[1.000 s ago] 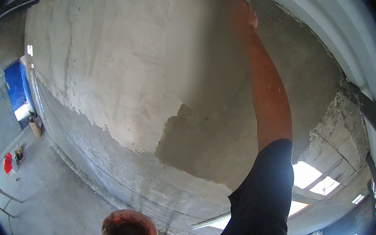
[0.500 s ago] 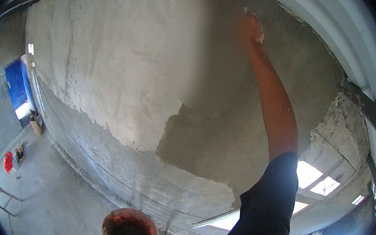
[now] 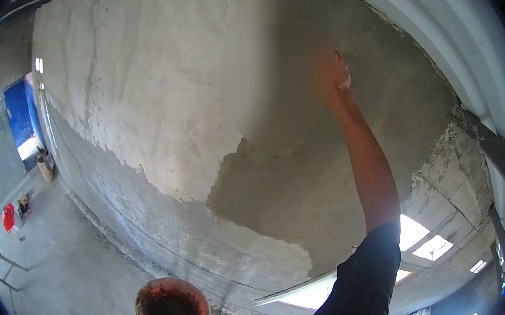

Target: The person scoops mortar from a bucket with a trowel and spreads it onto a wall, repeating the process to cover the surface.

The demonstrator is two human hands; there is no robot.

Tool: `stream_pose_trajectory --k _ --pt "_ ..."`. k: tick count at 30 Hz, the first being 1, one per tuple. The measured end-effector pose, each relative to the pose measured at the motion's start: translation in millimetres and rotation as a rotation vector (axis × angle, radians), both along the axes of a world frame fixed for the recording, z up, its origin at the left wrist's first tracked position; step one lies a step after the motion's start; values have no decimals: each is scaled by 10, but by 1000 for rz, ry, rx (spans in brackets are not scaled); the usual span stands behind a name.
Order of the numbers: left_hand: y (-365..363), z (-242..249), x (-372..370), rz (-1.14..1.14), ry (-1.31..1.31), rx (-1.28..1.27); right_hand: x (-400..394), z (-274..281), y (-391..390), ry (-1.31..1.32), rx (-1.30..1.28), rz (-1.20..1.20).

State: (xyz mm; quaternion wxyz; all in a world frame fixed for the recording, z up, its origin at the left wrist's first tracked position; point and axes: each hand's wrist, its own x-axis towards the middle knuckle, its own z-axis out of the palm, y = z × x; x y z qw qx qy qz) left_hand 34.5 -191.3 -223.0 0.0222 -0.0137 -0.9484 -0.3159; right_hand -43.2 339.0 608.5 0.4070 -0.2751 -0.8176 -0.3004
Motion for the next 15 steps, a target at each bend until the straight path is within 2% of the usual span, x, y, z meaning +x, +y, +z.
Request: stream_pose_trajectory --k 2,4,7,9,11,13,15 --pt "3 -82 -31 -5 18 -23 -22 156 -27 14 20 -20" --pt "-45 -148 -17 -4 31 -52 -107 374 -48 158 92 91" --pt "-32 -198 -26 10 55 -86 -362 721 401 254 140 86" --pt "-6 -263 -31 24 70 -106 -418 791 412 258 166 100" --pt "-4 -324 -27 28 82 -128 -452 776 400 258 189 103" --pt "-26 -382 9 19 88 -154 -443 627 365 114 164 27" --pt "-2 -422 27 12 96 -173 -379 391 257 34 142 69"
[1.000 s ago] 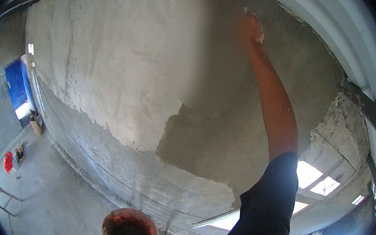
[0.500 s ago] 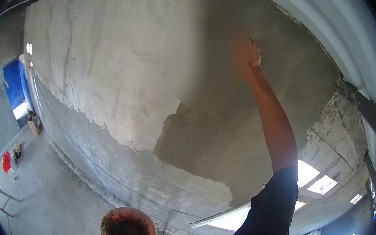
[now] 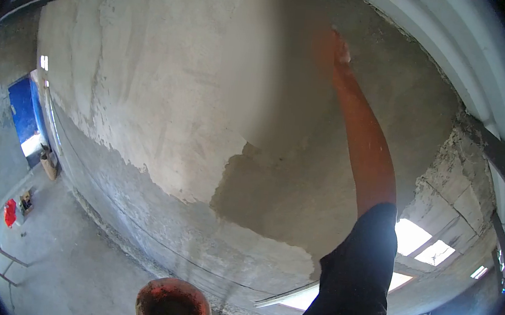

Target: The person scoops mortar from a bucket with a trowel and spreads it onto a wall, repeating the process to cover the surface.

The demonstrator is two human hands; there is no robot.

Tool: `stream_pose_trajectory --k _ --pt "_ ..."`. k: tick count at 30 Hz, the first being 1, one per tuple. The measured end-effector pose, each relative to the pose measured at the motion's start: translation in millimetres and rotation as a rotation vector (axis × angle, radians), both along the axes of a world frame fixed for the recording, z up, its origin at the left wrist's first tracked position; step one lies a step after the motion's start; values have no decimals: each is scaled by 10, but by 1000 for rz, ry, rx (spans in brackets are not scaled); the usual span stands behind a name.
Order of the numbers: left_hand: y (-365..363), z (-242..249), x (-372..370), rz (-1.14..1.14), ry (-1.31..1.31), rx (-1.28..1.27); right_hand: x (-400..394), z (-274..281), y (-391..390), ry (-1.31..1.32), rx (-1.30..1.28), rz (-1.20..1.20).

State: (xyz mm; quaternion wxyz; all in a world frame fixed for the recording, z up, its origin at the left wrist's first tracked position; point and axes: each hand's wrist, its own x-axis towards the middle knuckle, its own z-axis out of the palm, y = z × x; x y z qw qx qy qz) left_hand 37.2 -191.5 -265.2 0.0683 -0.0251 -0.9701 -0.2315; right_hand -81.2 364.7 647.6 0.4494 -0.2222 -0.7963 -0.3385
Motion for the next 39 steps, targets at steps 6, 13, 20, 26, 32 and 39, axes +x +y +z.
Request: stream_pose_trajectory --k 6,13,20,26,32,39 --pt "-10 -92 -77 -31 42 -73 210 -195 -233 -93 -80 74" --pt "-41 -171 -100 -37 90 -161 198 48 154 183 -50 -46" --pt "-43 -262 -53 -57 125 -242 360 -348 269 43 -120 -15" --pt "5 -317 -117 -76 172 -308 491 -232 -69 42 -218 47" --pt "-105 -354 -72 -74 207 -397 282 108 40 274 -93 23" --pt "-48 -464 -83 -83 252 -467 236 -512 -52 24 -174 40"
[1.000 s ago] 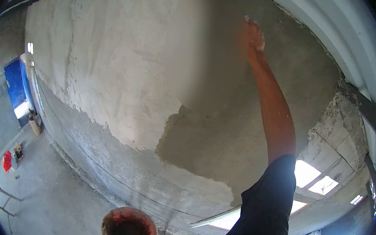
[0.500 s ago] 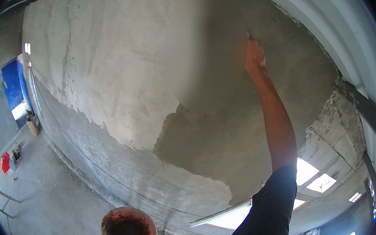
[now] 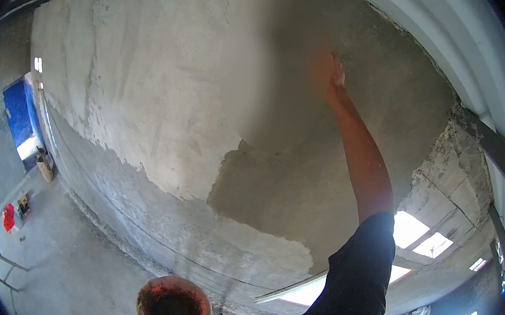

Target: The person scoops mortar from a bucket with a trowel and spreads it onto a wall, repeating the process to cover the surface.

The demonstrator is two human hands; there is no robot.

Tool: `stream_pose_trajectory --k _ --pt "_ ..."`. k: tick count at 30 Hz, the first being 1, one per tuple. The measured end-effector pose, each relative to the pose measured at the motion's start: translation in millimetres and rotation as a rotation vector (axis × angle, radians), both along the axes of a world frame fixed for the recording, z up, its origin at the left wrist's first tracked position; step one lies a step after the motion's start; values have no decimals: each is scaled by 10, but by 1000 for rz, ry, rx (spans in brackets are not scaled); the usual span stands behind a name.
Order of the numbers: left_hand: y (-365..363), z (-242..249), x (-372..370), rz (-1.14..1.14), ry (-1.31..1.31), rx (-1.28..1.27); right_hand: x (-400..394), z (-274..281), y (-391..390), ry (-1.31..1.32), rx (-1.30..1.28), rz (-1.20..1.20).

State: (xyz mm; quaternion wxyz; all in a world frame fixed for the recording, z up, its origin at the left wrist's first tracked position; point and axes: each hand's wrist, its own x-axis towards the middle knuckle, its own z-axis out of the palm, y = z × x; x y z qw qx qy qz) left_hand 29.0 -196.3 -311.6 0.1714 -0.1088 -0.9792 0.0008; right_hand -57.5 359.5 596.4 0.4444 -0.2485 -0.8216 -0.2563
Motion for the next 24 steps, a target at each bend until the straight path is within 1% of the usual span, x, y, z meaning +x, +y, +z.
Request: stream_pose_trajectory --k 2,4,5,7,11,13,14,16,18,20,22,23,24 --pt "16 -30 -10 -5 14 -21 8 -41 20 -35 27 18" --pt "-2 -60 -13 -9 27 -47 -24 -3 140 29 -2 -80" --pt "-39 -58 -4 -11 33 -64 -20 26 128 28 -8 -81" --pt "-81 -67 22 -15 43 -94 -1 132 77 100 95 -91" --pt "-86 -50 -11 -30 74 -147 6 252 404 101 110 -132" --pt "-111 -90 -18 -36 88 -173 30 204 573 90 261 -138" --pt "-72 -49 -18 -36 93 -183 76 181 472 88 263 -136" --pt "-64 -14 3 -37 101 -206 259 30 141 81 136 -273" --pt "-35 -55 50 -37 107 -223 418 -85 133 103 174 -230" --pt "-27 -130 67 -39 119 -243 454 -88 139 129 209 -190" --pt "-71 -192 85 -51 132 -269 489 -67 142 155 104 -226" --pt "-74 -195 84 -59 139 -282 480 -20 145 154 103 -232" --pt "-71 -197 76 -63 147 -294 420 63 146 195 144 -162"
